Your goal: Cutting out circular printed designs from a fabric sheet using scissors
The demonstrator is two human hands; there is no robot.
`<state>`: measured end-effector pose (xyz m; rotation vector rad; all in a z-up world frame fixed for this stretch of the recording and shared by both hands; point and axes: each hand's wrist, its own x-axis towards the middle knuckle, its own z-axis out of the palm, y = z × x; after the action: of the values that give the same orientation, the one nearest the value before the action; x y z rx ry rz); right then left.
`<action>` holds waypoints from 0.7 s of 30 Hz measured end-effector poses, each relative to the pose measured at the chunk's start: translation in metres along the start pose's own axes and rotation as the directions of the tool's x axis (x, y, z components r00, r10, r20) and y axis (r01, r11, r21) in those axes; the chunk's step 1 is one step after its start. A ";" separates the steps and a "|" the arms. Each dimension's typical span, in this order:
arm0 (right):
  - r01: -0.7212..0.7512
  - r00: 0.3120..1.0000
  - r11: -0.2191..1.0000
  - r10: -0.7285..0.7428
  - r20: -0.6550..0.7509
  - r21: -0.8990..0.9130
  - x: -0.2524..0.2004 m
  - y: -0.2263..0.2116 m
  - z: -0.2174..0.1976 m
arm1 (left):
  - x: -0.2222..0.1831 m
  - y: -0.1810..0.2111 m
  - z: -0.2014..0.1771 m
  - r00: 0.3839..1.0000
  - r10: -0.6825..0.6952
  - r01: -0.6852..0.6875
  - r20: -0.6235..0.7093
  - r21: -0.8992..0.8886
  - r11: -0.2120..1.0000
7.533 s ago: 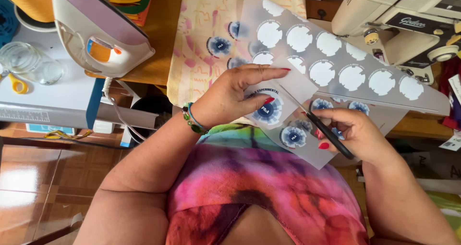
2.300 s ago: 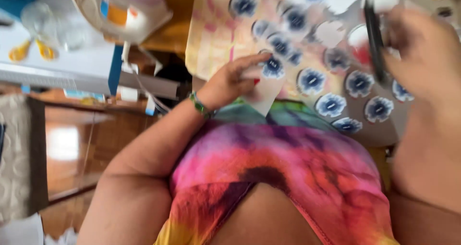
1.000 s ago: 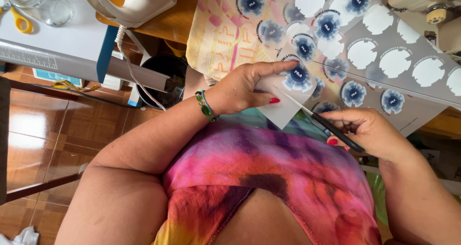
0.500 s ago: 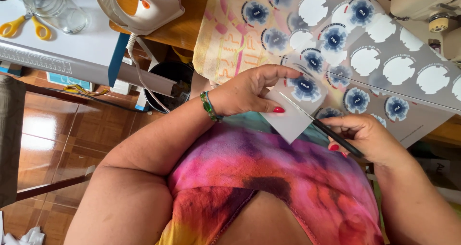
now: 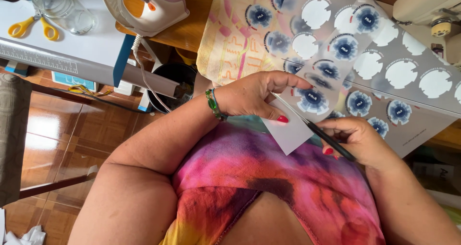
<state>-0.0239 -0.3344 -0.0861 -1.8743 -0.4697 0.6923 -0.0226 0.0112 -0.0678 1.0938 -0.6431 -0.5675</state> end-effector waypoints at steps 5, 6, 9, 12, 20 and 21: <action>0.207 0.978 0.972 -0.204 0.040 -0.112 0.004 -0.007 0.007 | 0.000 0.007 0.005 1.000 -0.015 0.014 0.007 0.068 0.998; 0.203 0.979 0.973 -0.200 0.037 -0.110 0.001 -0.007 0.010 | 0.000 0.004 0.007 1.000 -0.017 0.017 0.009 0.065 0.998; 0.181 0.983 0.982 -0.183 -0.036 -0.052 -0.001 -0.014 0.017 | 0.001 -0.001 0.007 0.999 -0.042 0.042 0.032 -0.004 0.999; 0.081 0.997 0.992 -0.082 -0.014 -0.100 -0.006 -0.024 0.025 | 0.005 -0.014 0.006 0.997 0.035 -0.040 0.070 0.080 0.996; 0.214 0.897 0.957 -0.272 -0.348 -0.196 -0.016 -0.040 0.064 | 0.014 -0.042 0.021 0.989 0.091 -0.076 -0.114 0.131 0.988; 0.226 0.891 0.954 -0.285 -0.355 -0.199 -0.019 -0.045 0.062 | 0.012 -0.033 0.022 0.990 0.095 -0.079 -0.106 0.145 0.986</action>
<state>-0.0791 -0.2855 -0.0586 -1.9835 -0.5144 0.1089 -0.0334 -0.0220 -0.0889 1.2140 -0.6365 -0.3864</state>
